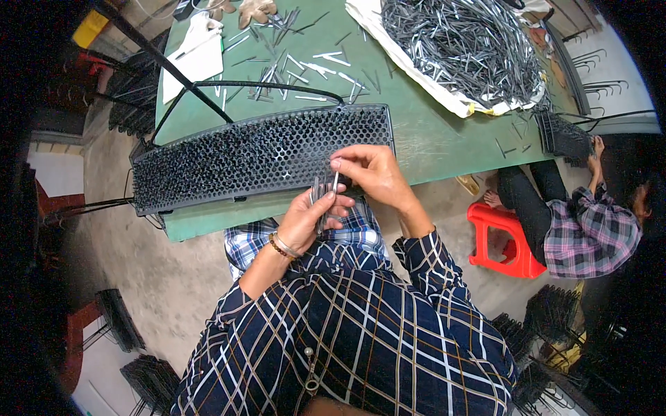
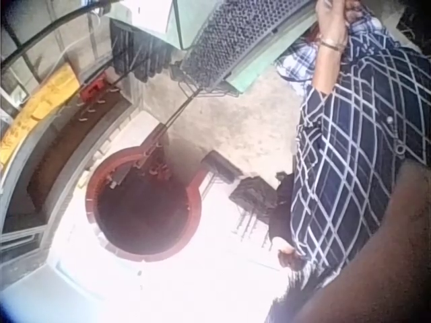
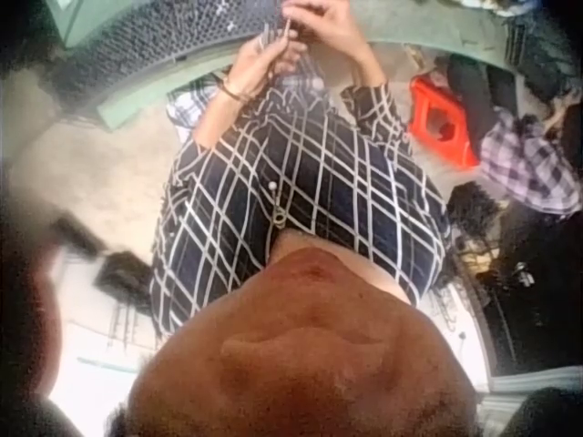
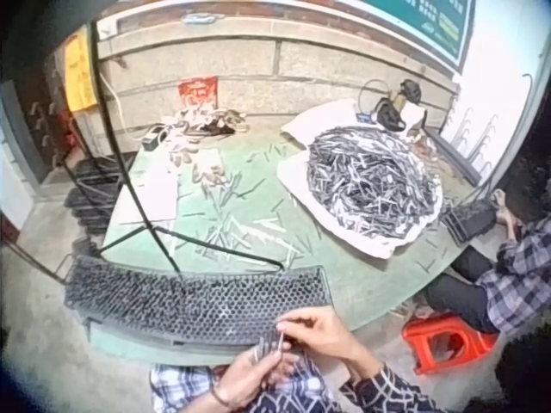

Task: Insert small plastic components into a honeycomb-style plastic frame.

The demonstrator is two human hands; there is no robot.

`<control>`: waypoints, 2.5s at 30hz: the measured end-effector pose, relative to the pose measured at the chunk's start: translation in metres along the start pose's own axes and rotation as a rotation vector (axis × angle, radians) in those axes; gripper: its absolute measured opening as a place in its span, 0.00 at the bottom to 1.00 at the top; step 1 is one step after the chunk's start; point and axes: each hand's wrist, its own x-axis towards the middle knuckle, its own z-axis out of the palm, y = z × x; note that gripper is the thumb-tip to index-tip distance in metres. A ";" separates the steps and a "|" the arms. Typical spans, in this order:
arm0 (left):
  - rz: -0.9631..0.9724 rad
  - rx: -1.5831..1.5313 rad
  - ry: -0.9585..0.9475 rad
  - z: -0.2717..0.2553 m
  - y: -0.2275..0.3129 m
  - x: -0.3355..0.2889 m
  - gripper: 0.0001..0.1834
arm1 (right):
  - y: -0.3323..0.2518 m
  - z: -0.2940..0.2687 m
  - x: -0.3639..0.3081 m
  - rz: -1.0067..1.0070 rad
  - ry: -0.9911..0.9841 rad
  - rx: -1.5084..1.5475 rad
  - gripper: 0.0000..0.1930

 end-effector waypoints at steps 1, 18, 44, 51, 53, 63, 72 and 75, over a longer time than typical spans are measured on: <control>-0.023 -0.012 -0.001 -0.001 -0.001 0.001 0.15 | -0.002 -0.003 0.000 0.001 0.002 -0.001 0.10; -0.150 -0.209 0.014 -0.007 -0.005 0.003 0.12 | 0.017 -0.018 0.040 -0.700 0.426 -0.710 0.06; -0.101 -0.055 -0.014 -0.005 -0.007 0.012 0.15 | -0.002 -0.030 0.019 -0.303 0.477 -0.275 0.09; -0.198 -0.201 -0.031 -0.003 -0.007 0.010 0.15 | 0.003 -0.035 0.031 -0.537 0.510 -0.575 0.07; -0.199 -0.209 -0.044 -0.003 -0.007 0.009 0.14 | 0.007 -0.034 0.033 -0.550 0.506 -0.588 0.06; -0.234 -0.127 -0.004 -0.001 -0.004 0.005 0.14 | 0.013 -0.022 0.026 -0.750 0.525 -0.855 0.06; -0.032 0.002 -0.068 0.004 -0.001 0.007 0.15 | 0.011 0.003 -0.017 -0.139 0.012 -0.196 0.09; -0.078 0.034 -0.074 0.010 0.002 0.005 0.15 | 0.011 0.000 -0.018 -0.083 0.011 -0.048 0.08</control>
